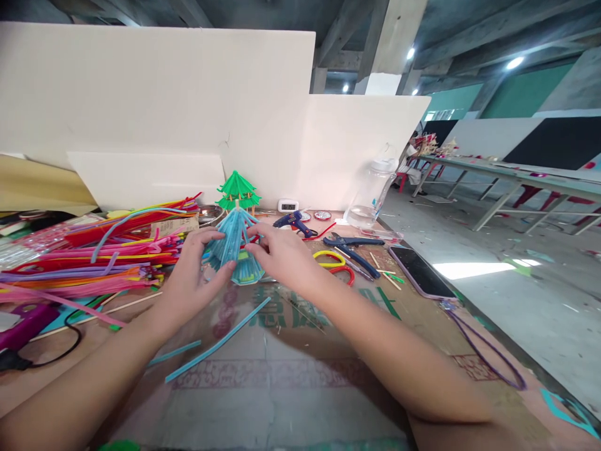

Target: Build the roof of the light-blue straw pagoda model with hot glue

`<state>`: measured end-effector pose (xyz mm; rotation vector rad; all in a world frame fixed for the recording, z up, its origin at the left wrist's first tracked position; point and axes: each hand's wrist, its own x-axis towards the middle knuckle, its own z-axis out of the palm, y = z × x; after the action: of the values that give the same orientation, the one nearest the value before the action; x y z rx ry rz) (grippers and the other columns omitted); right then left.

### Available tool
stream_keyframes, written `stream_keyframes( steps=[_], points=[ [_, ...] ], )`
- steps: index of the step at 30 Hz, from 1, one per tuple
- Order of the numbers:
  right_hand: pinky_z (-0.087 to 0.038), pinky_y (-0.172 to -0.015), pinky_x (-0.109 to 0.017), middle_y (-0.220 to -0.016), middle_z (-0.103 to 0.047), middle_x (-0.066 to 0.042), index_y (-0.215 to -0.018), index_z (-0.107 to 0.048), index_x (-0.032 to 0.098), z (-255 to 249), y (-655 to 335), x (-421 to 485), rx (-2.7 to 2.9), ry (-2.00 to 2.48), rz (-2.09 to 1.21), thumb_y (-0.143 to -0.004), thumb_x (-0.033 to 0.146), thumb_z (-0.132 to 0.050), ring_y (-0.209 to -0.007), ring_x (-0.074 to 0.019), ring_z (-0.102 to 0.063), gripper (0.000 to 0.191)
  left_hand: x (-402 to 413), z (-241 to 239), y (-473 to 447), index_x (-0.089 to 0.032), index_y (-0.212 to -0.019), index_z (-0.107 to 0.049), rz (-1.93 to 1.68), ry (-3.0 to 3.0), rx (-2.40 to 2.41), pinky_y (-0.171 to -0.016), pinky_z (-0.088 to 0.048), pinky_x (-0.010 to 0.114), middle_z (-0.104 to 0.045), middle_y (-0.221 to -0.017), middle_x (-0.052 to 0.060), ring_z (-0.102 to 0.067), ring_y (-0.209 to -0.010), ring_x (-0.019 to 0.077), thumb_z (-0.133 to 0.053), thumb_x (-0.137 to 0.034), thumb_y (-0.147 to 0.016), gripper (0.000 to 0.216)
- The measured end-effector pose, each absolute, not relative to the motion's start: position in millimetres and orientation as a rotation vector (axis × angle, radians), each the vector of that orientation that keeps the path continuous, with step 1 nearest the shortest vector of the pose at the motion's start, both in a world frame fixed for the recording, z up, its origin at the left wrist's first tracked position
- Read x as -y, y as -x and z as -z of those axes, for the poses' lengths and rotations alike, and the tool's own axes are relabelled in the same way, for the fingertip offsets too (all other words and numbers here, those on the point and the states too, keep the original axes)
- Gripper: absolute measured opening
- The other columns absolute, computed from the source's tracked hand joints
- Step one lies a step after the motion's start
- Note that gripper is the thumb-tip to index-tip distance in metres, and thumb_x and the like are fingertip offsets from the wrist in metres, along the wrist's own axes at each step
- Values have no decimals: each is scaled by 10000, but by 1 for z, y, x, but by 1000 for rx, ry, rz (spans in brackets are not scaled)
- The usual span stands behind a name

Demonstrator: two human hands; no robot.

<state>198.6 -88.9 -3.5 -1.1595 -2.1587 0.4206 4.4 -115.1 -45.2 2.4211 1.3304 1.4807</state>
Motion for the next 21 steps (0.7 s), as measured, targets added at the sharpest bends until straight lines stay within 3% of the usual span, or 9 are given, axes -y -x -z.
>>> stream_keyframes(
  steps=[6, 11, 16, 21],
  points=[
    [-386, -479, -217, -509, -572, 56, -921, -595, 193, 4, -196, 91, 2238, 1025, -818, -890, 308, -508, -460, -106, -521, 147, 116, 52, -4, -197, -1259, -361, -1501, -2483, -1303, -1016, -408, 410, -495, -1240, 117, -496, -1182, 240, -585, -263, -845, 475],
    [-358, -480, -215, -513, -583, 52, -833, -555, 194, 1, -193, 98, 2333, 1083, -709, -879, 261, -496, -463, -102, -526, 100, 117, 55, -5, -181, -1292, -346, -1490, -2489, -1312, -1010, -413, 416, -502, -1255, 132, -502, -1186, 251, -582, -280, -847, 513],
    [-344, -458, -213, -517, -582, 63, -841, -471, 208, 3, -190, 100, 2285, 1094, -713, -867, 227, -489, -439, -98, -514, 37, 117, 55, -8, -171, -1305, -348, -1507, -2436, -1343, -1015, -409, 423, -504, -1272, 138, -499, -1198, 260, -583, -283, -842, 531],
    [-370, -449, -211, -504, -569, 70, -857, -486, 213, 8, -189, 97, 2273, 1020, -784, -858, 220, -483, -440, -103, -518, 7, 117, 54, -10, -180, -1283, -359, -1529, -2404, -1365, -995, -424, 430, -512, -1253, 131, -514, -1175, 259, -573, -253, -837, 500]
  ],
)
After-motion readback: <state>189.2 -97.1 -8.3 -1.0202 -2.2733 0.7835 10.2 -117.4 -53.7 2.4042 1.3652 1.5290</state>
